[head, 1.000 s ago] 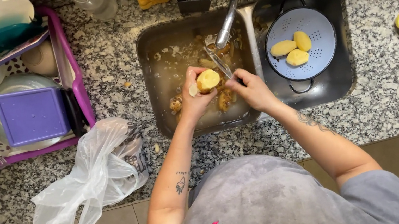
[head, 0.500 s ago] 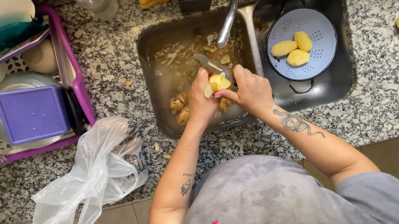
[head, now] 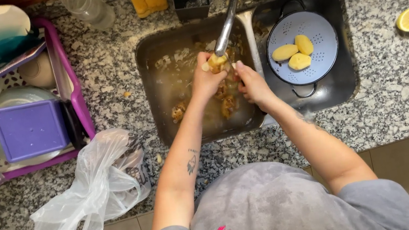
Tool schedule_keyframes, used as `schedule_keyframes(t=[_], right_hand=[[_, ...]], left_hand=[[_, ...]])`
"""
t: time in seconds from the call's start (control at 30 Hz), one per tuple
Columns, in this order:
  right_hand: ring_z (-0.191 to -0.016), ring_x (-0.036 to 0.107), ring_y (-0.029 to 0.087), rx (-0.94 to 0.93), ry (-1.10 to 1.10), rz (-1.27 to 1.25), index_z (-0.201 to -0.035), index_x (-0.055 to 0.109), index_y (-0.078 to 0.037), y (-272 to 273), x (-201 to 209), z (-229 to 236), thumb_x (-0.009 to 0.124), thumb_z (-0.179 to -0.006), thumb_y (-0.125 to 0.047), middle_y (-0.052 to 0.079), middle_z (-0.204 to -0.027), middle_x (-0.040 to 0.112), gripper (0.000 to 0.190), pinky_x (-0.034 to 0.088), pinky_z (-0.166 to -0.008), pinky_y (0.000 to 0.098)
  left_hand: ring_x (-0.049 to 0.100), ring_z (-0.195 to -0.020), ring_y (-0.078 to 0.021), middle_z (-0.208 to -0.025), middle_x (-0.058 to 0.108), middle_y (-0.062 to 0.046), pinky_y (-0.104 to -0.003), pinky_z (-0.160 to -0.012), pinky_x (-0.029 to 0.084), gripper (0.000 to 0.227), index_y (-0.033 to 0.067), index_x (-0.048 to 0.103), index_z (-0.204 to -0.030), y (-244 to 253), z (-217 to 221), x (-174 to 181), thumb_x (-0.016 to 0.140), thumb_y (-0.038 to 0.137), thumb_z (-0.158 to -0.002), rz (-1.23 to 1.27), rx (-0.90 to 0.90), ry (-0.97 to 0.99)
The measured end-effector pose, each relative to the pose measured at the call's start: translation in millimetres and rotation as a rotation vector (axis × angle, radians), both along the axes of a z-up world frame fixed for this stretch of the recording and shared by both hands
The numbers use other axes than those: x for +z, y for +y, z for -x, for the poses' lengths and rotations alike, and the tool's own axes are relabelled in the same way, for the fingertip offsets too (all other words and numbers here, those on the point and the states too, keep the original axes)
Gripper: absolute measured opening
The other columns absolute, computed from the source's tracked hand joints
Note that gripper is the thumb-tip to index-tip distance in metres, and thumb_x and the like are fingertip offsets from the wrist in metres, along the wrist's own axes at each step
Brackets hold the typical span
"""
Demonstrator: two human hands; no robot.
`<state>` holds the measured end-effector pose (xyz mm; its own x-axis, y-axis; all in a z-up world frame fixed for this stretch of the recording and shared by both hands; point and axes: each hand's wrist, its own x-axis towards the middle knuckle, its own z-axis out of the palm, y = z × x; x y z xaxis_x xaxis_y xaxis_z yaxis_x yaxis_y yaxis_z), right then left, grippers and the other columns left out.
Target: Peeling several potatoes over a sink using a manual peeler and placing them in a colander.
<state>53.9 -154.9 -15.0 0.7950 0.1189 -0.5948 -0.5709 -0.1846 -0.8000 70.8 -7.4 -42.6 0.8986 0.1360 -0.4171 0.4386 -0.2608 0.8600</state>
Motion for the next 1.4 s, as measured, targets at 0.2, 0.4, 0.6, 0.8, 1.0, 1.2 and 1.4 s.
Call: schedule_keyframes(t=[0.2, 0.4, 0.6, 0.8, 1.0, 1.2, 1.4], right_hand=[[-0.105, 0.058, 0.042, 0.372, -0.190, 0.585, -0.122, 0.044, -0.018, -4.5, 37.7, -34.8, 0.056, -0.088, -0.056, 0.025, -0.110, 0.060, 0.052, 0.046, -0.087, 0.0524], [-0.092, 0.065, 0.040, 0.719, -0.493, 0.814, -0.139, 0.021, -0.016, 17.1, 22.3, -45.6, 0.071, -0.084, -0.034, 0.021, -0.101, 0.063, 0.076, 0.051, -0.077, 0.0545], [-0.087, 0.065, 0.042, 0.787, -0.607, 0.777, -0.127, 0.048, -0.007, -3.0, 2.6, -47.9, 0.057, -0.088, -0.009, 0.020, -0.099, 0.062, 0.041, 0.053, -0.072, 0.0515], [-0.094, 0.063, 0.032, 0.576, -0.620, 0.719, -0.126, 0.052, -0.006, -34.4, 61.2, -37.8, 0.054, -0.088, -0.004, 0.018, -0.114, 0.063, 0.038, 0.054, -0.073, 0.0452], [-0.088, 0.056, 0.032, 0.480, -0.469, 0.643, -0.117, 0.043, -0.003, -69.5, 86.8, -34.3, 0.061, -0.093, -0.021, 0.017, -0.100, 0.060, 0.035, 0.042, -0.065, 0.0421], [-0.098, 0.054, 0.029, 0.480, -0.560, 0.560, -0.117, 0.050, -0.003, -79.8, 89.6, -26.4, 0.060, -0.094, -0.014, 0.015, -0.108, 0.058, 0.028, 0.043, -0.075, 0.0408], [-0.091, 0.056, 0.030, 0.514, -0.685, 0.537, -0.117, 0.053, -0.001, -85.3, 76.6, -20.2, 0.065, -0.094, -0.009, 0.017, -0.104, 0.060, 0.027, 0.042, -0.071, 0.0399]], left_hand=[[0.065, -0.050, -0.0196, -0.086, 0.066, -0.016, -0.024, -0.036, 0.051, 0.061, 0.0102, 0.047, -0.114, 9.3, -8.6, -90.1, 0.080, 0.030, -0.068, 0.082, 0.168, 0.166], [0.061, -0.046, -0.0174, -0.073, 0.060, -0.015, -0.023, -0.034, 0.050, 0.055, 0.0045, 0.048, -0.107, 17.3, 22.0, -54.3, 0.079, 0.033, -0.072, 0.291, 0.207, 0.183], [0.061, -0.082, -0.0272, -0.096, 0.061, -0.022, -0.035, -0.055, 0.054, 0.067, 0.0025, 0.053, -0.112, 25.2, 25.0, -23.7, 0.091, 0.019, -0.058, 0.298, 0.141, 0.026], [0.060, -0.057, -0.0124, -0.089, 0.067, -0.013, -0.019, -0.045, 0.049, 0.059, 0.0061, 0.039, -0.115, 5.9, 11.1, 36.9, 0.075, 0.012, -0.070, 0.734, 0.237, 0.295], [0.055, -0.062, -0.0119, -0.089, 0.059, -0.010, -0.019, -0.048, 0.045, 0.054, 0.0067, 0.042, -0.124, 3.6, 6.4, 20.8, 0.069, 0.017, -0.078, 0.995, 0.253, 0.225], [0.061, -0.058, -0.0169, -0.086, 0.068, -0.013, -0.024, -0.045, 0.047, 0.057, 0.0134, 0.039, -0.126, 2.9, 9.2, 28.9, 0.066, 0.026, -0.077, 0.931, 0.199, 0.233], [0.057, -0.050, -0.0085, -0.066, 0.062, -0.004, -0.018, -0.043, 0.046, 0.059, 0.0023, 0.058, -0.093, 4.3, 7.4, 57.3, 0.053, 0.056, -0.068, 0.869, 0.202, 0.272]])
